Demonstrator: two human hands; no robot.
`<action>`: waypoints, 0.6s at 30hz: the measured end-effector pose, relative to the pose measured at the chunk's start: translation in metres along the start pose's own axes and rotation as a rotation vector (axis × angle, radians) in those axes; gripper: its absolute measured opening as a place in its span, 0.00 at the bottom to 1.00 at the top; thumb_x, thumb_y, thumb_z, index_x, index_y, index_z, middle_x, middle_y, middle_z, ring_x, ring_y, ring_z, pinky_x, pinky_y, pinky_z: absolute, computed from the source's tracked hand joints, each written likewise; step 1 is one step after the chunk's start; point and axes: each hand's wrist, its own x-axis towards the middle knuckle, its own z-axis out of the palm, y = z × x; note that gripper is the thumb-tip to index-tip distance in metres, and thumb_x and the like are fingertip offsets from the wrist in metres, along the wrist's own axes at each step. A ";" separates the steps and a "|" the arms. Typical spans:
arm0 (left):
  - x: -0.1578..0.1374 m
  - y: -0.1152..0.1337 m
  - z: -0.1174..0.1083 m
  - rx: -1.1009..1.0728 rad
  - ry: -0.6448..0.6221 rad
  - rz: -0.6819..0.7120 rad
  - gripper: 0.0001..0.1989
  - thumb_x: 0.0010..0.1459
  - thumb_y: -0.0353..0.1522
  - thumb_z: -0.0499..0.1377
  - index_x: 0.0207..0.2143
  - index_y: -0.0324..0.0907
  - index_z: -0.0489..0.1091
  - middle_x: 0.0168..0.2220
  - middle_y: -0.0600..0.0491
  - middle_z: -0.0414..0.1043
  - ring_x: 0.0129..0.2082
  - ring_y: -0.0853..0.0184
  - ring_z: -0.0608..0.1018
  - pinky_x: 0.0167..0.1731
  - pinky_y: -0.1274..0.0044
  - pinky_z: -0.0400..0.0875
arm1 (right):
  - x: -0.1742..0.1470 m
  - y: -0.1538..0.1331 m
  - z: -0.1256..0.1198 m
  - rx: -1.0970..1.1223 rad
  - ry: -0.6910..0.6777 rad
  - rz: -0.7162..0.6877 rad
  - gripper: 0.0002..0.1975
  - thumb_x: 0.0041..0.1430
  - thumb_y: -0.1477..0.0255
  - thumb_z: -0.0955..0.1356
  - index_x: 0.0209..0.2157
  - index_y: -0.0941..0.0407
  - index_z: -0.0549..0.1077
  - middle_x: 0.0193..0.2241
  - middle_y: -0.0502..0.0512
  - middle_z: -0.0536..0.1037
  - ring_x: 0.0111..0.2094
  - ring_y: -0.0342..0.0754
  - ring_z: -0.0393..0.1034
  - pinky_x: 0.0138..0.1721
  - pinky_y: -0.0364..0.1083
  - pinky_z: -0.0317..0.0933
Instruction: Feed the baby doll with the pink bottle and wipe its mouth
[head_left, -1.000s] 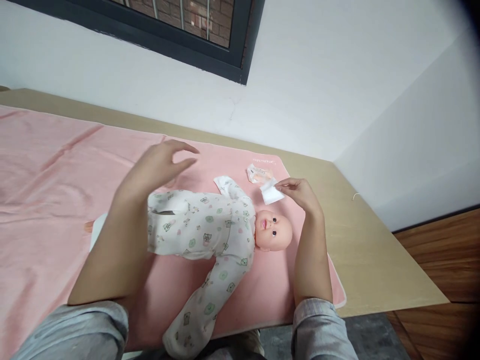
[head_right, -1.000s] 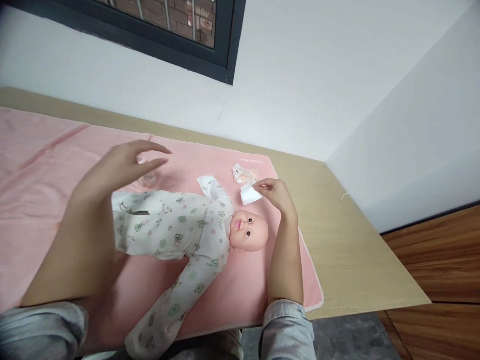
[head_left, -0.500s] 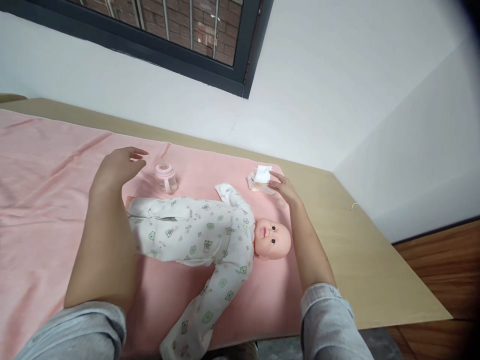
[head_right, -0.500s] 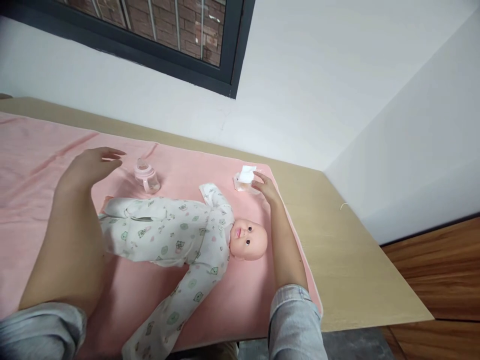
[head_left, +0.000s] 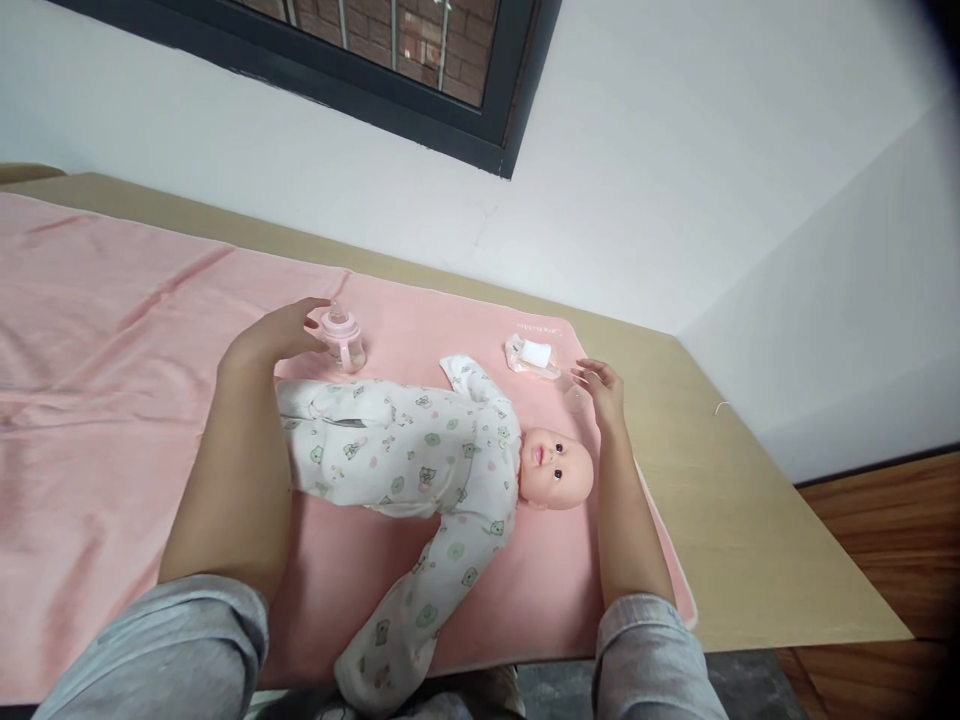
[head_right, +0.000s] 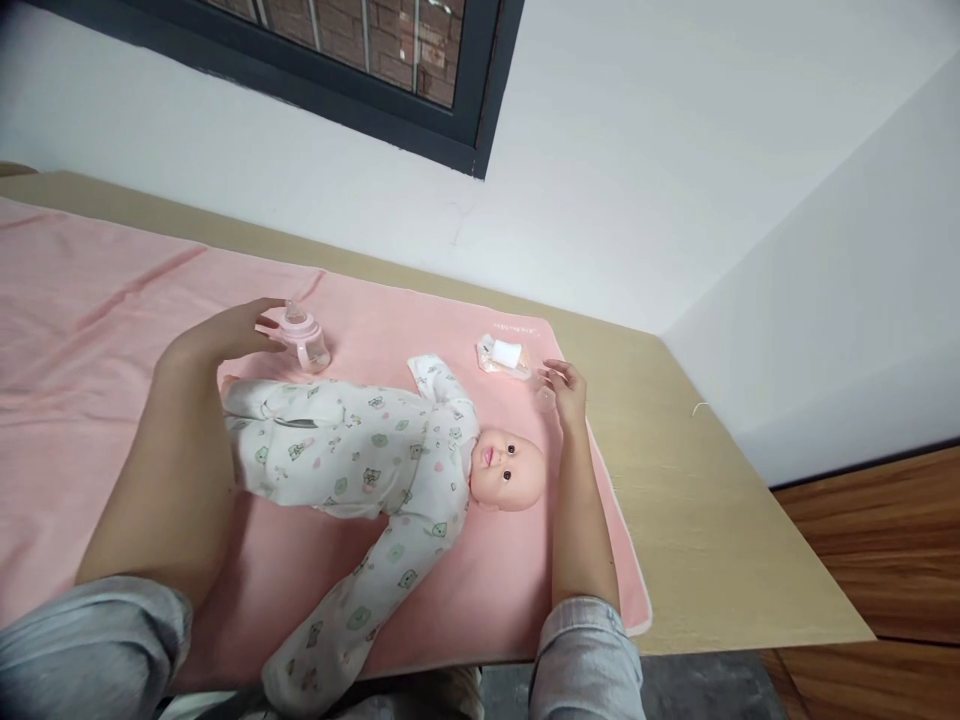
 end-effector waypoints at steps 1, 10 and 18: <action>0.000 0.003 0.001 0.009 -0.017 -0.015 0.33 0.51 0.34 0.63 0.59 0.35 0.62 0.41 0.49 0.77 0.33 0.66 0.76 0.30 0.79 0.69 | -0.001 0.005 -0.003 -0.065 0.068 -0.060 0.14 0.52 0.65 0.66 0.40 0.55 0.72 0.47 0.59 0.76 0.47 0.51 0.73 0.55 0.56 0.66; 0.002 0.033 0.008 0.096 -0.073 -0.110 0.25 0.51 0.33 0.63 0.52 0.37 0.65 0.42 0.50 0.76 0.35 0.65 0.74 0.29 0.79 0.66 | -0.010 0.064 -0.014 -0.483 0.177 -0.106 0.26 0.53 0.63 0.64 0.52 0.57 0.68 0.56 0.65 0.66 0.55 0.55 0.64 0.57 0.55 0.61; -0.004 0.040 0.004 0.142 -0.038 -0.104 0.20 0.57 0.34 0.60 0.50 0.38 0.62 0.39 0.53 0.71 0.35 0.66 0.71 0.29 0.79 0.63 | -0.017 0.067 -0.012 -0.460 0.115 -0.047 0.28 0.54 0.57 0.66 0.53 0.58 0.67 0.55 0.65 0.67 0.53 0.54 0.65 0.57 0.56 0.60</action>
